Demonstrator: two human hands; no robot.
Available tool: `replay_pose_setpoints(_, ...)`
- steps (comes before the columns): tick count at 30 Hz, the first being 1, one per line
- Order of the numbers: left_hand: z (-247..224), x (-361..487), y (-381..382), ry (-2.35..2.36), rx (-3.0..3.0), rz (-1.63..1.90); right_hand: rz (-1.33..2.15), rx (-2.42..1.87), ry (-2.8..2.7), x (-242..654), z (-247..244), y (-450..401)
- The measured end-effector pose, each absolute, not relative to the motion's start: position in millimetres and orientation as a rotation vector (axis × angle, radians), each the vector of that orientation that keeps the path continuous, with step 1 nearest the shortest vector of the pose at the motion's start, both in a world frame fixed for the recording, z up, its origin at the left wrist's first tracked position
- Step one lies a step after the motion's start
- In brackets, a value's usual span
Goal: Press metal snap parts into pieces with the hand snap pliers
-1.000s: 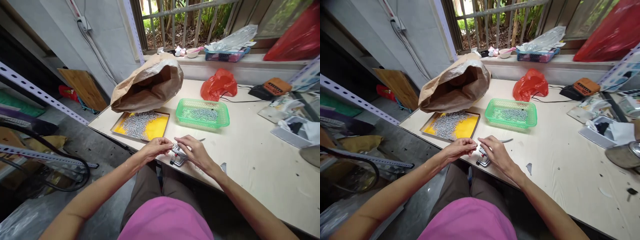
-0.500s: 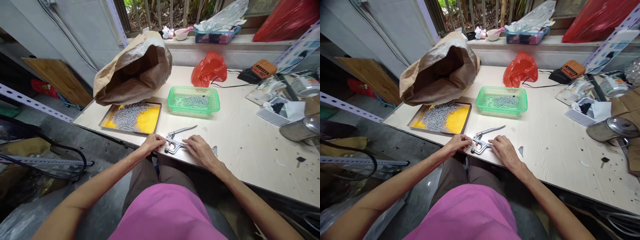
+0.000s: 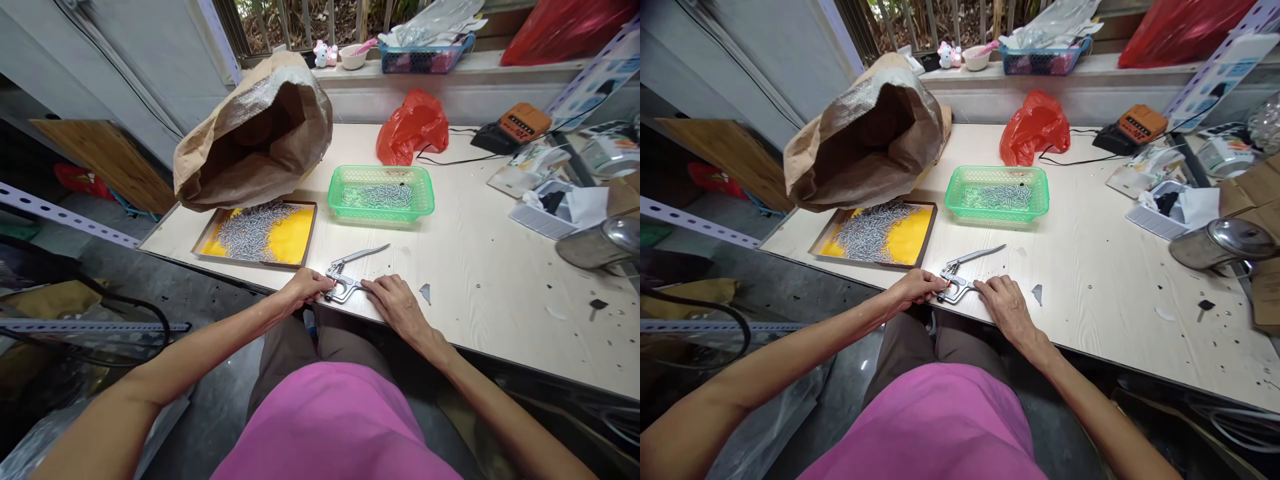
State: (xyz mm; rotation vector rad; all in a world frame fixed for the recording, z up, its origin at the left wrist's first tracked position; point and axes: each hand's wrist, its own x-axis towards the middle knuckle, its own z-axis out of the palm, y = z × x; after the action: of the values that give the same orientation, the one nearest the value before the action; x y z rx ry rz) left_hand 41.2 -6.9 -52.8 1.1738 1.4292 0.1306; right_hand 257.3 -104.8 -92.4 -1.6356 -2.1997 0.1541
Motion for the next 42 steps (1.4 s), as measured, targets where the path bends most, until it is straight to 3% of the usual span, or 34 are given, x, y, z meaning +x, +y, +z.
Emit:
replay_pose_setpoints(16, -43, 47, 3, 1.441, 1.288, -0.163, 0.194, -1.698, -2.294, 273, -85, -93)
replay_pose_setpoints(24, -57, 44, 0, 1.485, 1.297, -0.147, 0.359, -1.775, -2.594, 301, -72, -40)
replay_pose_setpoints(35, -52, 43, -10, 1.475, 1.301, -0.087, 0.219, -1.78, -2.576, 293, -59, -43)
replay_pose_setpoints(38, -48, 42, -19, 1.542, 1.511, -0.112, 0.214, -1.772, -2.57, 292, -60, -47)
replay_pose_setpoints(42, -41, 54, -31, 1.468, 2.265, 0.1, 0.206, -1.755, -2.566, 289, -63, -52)
